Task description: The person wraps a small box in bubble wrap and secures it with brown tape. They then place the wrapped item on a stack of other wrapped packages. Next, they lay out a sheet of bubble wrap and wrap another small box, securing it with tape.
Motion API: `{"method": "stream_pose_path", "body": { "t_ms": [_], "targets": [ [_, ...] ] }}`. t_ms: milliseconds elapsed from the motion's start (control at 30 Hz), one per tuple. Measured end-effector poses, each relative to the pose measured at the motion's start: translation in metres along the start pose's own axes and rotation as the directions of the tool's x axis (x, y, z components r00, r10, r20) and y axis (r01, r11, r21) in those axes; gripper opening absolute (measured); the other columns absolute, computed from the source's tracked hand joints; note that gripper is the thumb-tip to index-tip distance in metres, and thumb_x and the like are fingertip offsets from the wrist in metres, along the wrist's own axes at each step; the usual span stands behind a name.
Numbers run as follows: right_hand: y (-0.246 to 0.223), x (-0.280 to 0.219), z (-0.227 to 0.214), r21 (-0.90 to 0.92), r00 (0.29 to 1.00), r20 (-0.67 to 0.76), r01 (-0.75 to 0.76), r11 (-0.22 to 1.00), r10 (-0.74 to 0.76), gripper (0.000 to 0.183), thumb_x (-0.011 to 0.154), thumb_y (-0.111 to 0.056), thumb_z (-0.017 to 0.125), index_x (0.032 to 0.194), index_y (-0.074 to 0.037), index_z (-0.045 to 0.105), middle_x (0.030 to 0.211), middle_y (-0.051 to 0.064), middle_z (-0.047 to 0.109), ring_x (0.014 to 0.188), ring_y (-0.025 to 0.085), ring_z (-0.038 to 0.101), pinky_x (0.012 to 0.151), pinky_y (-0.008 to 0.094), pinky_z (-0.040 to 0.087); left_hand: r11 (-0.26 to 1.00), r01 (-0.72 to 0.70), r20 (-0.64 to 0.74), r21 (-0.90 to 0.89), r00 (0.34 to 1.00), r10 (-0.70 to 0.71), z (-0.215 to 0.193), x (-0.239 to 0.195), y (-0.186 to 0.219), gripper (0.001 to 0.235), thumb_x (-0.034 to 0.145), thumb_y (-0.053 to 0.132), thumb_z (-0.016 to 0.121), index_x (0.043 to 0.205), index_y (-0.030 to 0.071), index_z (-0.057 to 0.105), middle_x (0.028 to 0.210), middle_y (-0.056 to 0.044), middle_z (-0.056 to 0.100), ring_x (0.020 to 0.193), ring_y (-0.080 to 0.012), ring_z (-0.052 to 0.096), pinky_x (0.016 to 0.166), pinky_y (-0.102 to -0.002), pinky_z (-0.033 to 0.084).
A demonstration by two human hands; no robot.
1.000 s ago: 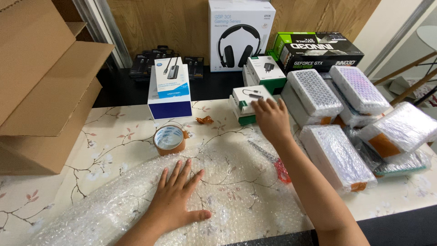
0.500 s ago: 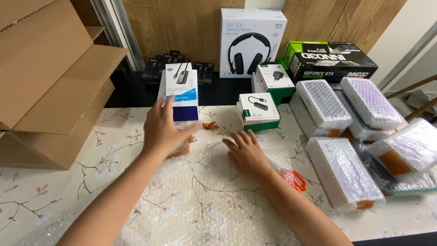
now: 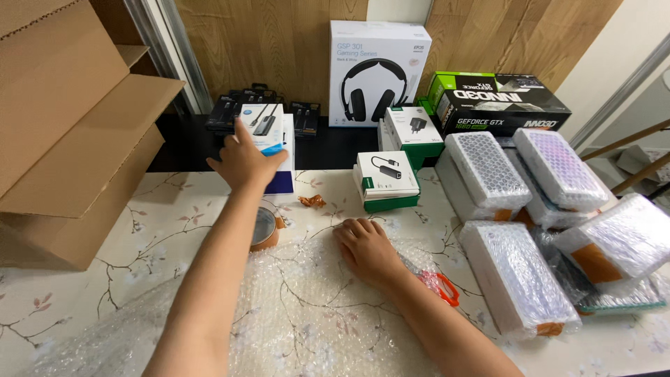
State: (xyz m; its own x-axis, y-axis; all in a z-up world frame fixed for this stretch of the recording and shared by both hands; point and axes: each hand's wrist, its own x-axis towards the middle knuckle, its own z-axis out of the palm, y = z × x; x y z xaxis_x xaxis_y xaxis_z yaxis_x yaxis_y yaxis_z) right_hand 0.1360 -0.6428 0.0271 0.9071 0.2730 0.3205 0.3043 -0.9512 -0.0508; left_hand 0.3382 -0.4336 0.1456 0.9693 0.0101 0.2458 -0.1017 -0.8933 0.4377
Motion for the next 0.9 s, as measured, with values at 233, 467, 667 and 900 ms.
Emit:
{"method": "stream_pose_path", "body": {
  "t_ms": [233, 467, 667, 900],
  "targets": [
    [-0.003, 0.002, -0.006, 0.04, 0.999, 0.007, -0.034, 0.999, 0.033, 0.032, 0.099, -0.022, 0.061, 0.127, -0.011, 0.07, 0.121, 0.012, 0.065, 0.122, 0.031, 0.059, 0.105, 0.055, 0.049, 0.995, -0.064, -0.039, -0.072, 0.997, 0.061, 0.002, 0.024, -0.067, 0.115, 0.066, 0.072, 0.081, 0.155, 0.009, 0.044, 0.135, -0.02, 0.057, 0.117, -0.0443, 0.062, 0.088, -0.062, 0.048],
    [0.001, 0.002, -0.003, 0.076, 0.996, 0.082, -0.039, 0.996, 0.033, 0.035, 0.102, -0.022, 0.054, 0.135, -0.015, 0.065, 0.129, 0.011, 0.061, 0.131, 0.031, 0.054, 0.11, 0.057, 0.046, 0.976, -0.097, -0.003, -0.196, 0.995, 0.098, -0.02, 0.006, -0.076, 0.111, 0.071, 0.066, 0.082, 0.156, 0.006, 0.044, 0.144, -0.021, 0.052, 0.127, -0.0417, 0.059, 0.101, -0.056, 0.048],
    [0.0, 0.003, -0.005, 0.091, 0.993, 0.111, -0.053, 0.994, 0.043, 0.036, 0.103, -0.021, 0.053, 0.136, -0.014, 0.066, 0.13, 0.011, 0.062, 0.132, 0.032, 0.052, 0.111, 0.057, 0.044, 0.959, -0.206, -0.044, -0.196, 0.979, 0.201, -0.021, -0.01, -0.053, 0.111, 0.069, 0.063, 0.085, 0.152, 0.0, 0.046, 0.139, -0.029, 0.054, 0.124, -0.0492, 0.06, 0.103, -0.057, 0.049],
    [-0.001, 0.002, -0.002, 0.063, 0.997, 0.072, -0.046, 0.997, 0.042, 0.034, 0.102, -0.022, 0.055, 0.134, -0.016, 0.067, 0.129, 0.01, 0.061, 0.13, 0.03, 0.053, 0.11, 0.055, 0.045, 0.961, -0.254, -0.138, -0.105, 0.961, 0.239, 0.001, -0.012, -0.039, 0.104, 0.07, 0.067, 0.086, 0.143, 0.0, 0.054, 0.127, -0.024, 0.059, 0.115, -0.0432, 0.064, 0.094, -0.052, 0.054]
  ]
}}
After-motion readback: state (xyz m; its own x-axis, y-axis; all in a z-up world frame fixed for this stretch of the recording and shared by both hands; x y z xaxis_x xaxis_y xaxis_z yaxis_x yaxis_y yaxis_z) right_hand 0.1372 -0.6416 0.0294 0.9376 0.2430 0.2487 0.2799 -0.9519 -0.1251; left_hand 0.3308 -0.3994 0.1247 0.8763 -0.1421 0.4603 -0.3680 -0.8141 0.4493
